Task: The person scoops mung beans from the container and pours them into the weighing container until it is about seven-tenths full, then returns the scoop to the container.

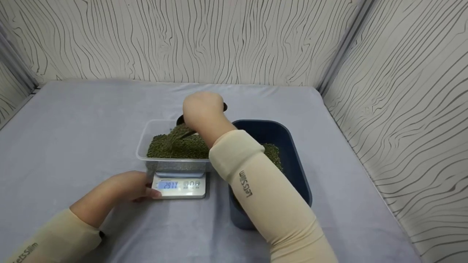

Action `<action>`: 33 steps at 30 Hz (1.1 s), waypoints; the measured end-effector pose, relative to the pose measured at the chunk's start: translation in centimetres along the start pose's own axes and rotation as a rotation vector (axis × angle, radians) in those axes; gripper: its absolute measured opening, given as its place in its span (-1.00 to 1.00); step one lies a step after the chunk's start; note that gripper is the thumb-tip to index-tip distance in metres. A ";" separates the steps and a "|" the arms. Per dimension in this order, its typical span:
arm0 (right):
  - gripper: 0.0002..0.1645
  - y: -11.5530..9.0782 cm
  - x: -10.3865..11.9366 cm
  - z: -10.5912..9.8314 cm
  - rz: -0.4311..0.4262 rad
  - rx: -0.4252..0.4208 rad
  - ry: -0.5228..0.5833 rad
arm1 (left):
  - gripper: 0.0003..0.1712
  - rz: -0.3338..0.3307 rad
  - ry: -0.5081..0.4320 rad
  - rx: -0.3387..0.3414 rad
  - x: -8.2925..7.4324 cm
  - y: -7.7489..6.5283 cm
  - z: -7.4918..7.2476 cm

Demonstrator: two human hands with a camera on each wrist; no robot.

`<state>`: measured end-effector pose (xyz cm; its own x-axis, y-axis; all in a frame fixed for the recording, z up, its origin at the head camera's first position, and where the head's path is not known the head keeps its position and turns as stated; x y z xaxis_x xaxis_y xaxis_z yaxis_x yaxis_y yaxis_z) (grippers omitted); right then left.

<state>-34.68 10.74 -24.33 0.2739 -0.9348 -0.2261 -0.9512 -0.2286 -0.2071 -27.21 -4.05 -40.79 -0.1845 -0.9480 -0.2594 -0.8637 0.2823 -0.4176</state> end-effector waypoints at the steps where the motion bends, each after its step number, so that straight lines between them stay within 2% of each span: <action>1: -0.82 -0.1 0.2 -0.2 0.002 -0.021 -0.019 | -0.45 0.002 0.001 -0.002 0.0 0.0 0.0; 6: -0.88 -0.5 1.3 -0.9 -0.009 -0.093 -0.132 | -0.45 0.015 0.009 0.001 -0.2 0.0 -0.1; 10: -0.92 -0.7 1.8 -0.9 -0.026 -0.104 -0.202 | -0.46 0.026 0.010 -0.001 -0.2 -0.1 -0.1; 18: -0.92 -0.9 1.7 -1.1 -0.040 -0.122 -0.229 | -0.47 0.040 0.007 -0.010 -0.3 -0.2 -0.1; 22: -0.89 -0.8 0.8 -1.1 -0.041 -0.122 -0.196 | -0.47 0.040 0.017 -0.010 -0.3 -0.1 0.0; 26: -0.87 -0.7 -0.8 -0.8 -0.046 -0.116 -0.128 | -0.45 0.010 0.010 0.015 -0.1 0.0 0.1; 29: -0.86 -0.4 -2.1 -0.1 -0.051 -0.081 -0.028 | -0.41 -0.020 0.015 0.038 0.0 0.1 0.2; 33: -0.81 0.2 -3.6 0.9 -0.101 -0.019 0.128 | -0.41 -0.034 0.026 0.045 0.1 0.1 0.2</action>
<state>-35.75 14.30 -24.42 0.3493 -0.9335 -0.0814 -0.9226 -0.3274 -0.2040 -27.19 -4.07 -41.05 -0.1679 -0.9605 -0.2220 -0.8478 0.2556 -0.4647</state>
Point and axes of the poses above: each hand's wrist, its own y-axis towards the middle knuckle, its own z-axis out of the palm, x = y × z, the point moved 7 cm from there along y, towards the middle knuckle, and after that the axes turned 4 degrees about x, right-handed, at the moved point
